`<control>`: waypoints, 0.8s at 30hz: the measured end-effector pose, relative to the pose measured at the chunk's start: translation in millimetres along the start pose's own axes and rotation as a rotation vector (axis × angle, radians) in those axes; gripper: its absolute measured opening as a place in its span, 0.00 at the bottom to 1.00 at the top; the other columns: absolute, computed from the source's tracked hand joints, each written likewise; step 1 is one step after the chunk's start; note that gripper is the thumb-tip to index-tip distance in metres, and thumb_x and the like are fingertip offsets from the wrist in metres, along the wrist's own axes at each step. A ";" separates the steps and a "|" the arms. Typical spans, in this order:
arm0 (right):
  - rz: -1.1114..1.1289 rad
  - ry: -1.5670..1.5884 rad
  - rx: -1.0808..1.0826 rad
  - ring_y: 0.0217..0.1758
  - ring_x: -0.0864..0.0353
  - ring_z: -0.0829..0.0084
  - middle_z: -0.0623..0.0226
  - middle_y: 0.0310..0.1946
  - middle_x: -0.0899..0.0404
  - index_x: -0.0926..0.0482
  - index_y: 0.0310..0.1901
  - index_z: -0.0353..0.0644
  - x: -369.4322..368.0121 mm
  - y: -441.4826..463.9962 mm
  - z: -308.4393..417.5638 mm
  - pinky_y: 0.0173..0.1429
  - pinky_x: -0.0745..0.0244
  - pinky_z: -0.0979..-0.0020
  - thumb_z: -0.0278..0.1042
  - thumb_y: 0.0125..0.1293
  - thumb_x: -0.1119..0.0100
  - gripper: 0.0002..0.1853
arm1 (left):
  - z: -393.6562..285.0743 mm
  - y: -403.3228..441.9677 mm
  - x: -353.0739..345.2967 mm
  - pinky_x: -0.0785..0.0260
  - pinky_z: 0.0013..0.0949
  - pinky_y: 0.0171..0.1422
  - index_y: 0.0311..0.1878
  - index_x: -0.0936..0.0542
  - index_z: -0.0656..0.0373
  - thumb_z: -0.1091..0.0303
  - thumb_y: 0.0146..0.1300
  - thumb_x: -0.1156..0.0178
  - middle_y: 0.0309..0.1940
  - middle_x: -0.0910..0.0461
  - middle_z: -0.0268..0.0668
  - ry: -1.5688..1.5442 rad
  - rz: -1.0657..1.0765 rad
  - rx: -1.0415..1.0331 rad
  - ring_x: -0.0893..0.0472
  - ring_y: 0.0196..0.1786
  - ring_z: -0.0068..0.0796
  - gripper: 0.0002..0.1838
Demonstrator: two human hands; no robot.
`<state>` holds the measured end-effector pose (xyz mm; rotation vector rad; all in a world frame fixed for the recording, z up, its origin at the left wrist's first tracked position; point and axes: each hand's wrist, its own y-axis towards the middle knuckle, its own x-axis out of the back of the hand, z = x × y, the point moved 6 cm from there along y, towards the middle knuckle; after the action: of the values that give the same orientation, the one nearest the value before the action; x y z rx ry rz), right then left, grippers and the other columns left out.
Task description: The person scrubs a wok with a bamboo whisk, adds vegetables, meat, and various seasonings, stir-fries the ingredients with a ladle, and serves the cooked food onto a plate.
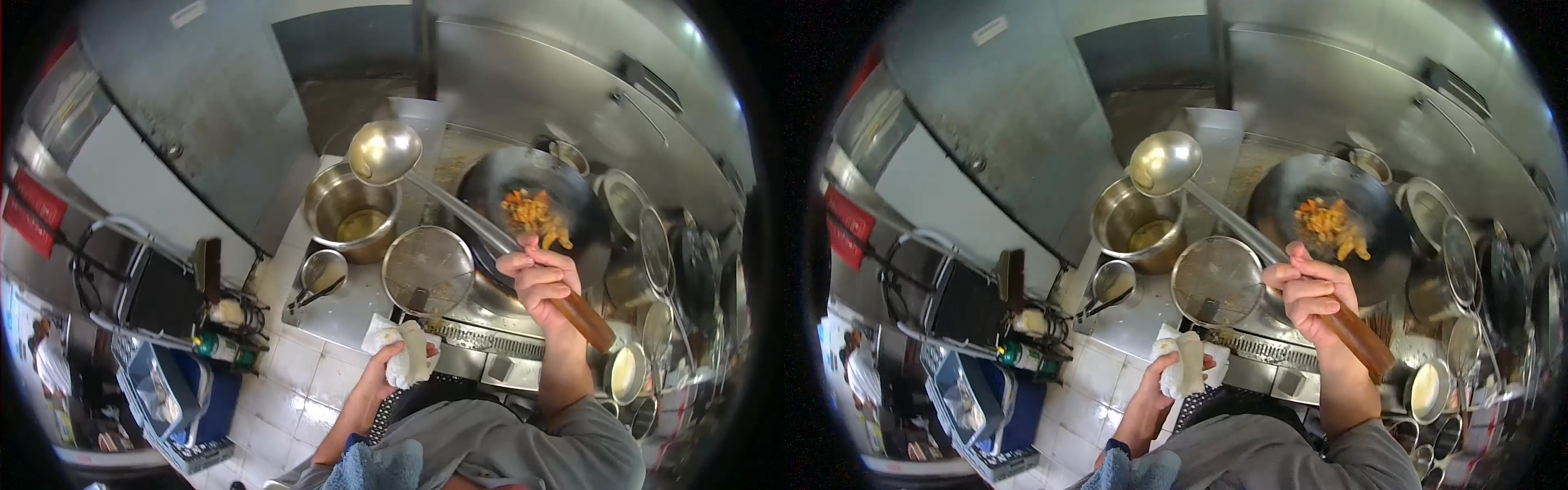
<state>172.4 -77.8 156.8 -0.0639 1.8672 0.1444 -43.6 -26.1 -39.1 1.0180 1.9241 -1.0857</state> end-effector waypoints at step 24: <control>-0.739 -1.751 0.391 0.14 0.36 0.83 0.76 0.17 0.35 0.26 0.37 0.40 53.5 -273.5 99.5 0.16 0.36 0.76 0.28 0.67 0.50 0.04 | 87.9 196.4 -130.8 0.23 0.47 0.46 0.47 0.23 0.44 0.44 0.67 0.49 0.42 0.19 0.34 0.416 -0.138 0.215 0.20 0.49 0.40 0.17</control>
<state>283.0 -334.1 58.5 -0.2498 0.0292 -0.5362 203.2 -75.7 -33.2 1.3294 2.2689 -1.2556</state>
